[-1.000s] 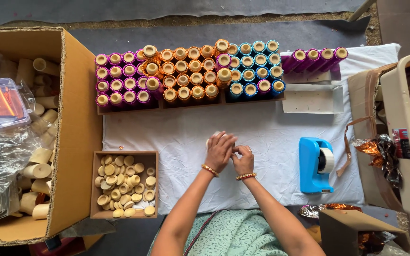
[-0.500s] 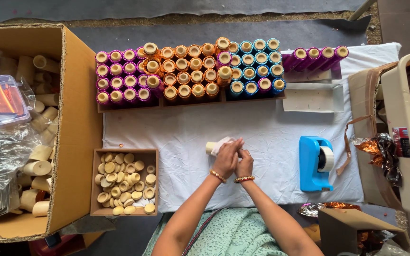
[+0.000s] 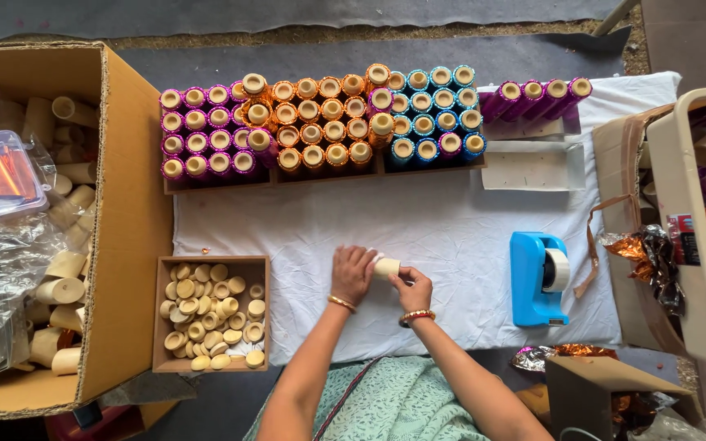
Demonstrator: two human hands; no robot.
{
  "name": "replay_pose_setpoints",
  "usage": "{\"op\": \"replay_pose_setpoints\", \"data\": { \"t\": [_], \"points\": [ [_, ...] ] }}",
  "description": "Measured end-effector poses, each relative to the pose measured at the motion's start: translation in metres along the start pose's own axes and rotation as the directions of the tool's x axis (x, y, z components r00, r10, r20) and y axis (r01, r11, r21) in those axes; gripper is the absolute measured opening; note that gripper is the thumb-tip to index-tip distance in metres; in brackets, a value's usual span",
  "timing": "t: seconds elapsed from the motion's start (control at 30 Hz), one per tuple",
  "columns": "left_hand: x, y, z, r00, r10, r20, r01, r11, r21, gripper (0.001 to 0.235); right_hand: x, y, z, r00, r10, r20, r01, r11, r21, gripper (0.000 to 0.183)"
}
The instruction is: The person picks up small wooden cylinders from a box and wipes them with a cloth. They then select a sheet of shiny metallic foil, wrap it around a cylinder, and secure it with tape. The wrapped cylinders are placed into a tray alongside other finished items.
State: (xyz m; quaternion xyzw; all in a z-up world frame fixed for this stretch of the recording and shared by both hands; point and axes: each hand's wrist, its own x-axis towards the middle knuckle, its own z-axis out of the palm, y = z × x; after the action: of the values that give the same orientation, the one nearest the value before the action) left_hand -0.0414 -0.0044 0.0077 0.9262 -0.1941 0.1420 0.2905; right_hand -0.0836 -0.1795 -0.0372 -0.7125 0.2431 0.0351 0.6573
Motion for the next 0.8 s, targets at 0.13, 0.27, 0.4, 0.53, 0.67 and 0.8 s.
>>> {"op": "replay_pose_setpoints", "data": {
  "t": [0.13,0.27,0.4,0.53,0.67,0.8],
  "points": [
    [0.014,0.039,0.016,0.993,-0.076,-0.091,0.069,0.994,-0.079,0.029,0.018,0.021,0.002,0.998,-0.047,-0.035,0.047,0.999,-0.021,0.023],
    [0.047,0.052,0.020,0.994,-0.111,-0.007,0.103,0.937,-0.334,0.034,0.036,-0.008,0.008,0.854,-0.513,-0.082,0.452,0.811,-0.372,0.014],
    [0.069,0.024,0.020,0.996,-0.005,0.093,0.046,0.895,-0.443,0.033,0.036,-0.055,0.005,0.695,-0.718,0.025,0.647,0.610,-0.458,0.012],
    [0.047,-0.007,0.025,0.985,-0.027,0.169,0.084,0.937,-0.340,0.029,0.013,-0.051,0.000,0.716,-0.691,0.103,0.653,0.610,-0.449,0.015],
    [0.024,-0.009,0.013,0.982,-0.185,0.044,0.191,0.956,-0.221,0.026,0.004,-0.034,0.003,0.911,-0.412,-0.033,0.378,0.862,-0.336,0.021],
    [0.029,0.023,0.013,0.988,-0.094,-0.122,0.094,0.996,-0.001,0.024,0.012,-0.012,0.012,0.980,-0.165,-0.113,0.152,0.981,-0.118,0.017]
  ]
}}
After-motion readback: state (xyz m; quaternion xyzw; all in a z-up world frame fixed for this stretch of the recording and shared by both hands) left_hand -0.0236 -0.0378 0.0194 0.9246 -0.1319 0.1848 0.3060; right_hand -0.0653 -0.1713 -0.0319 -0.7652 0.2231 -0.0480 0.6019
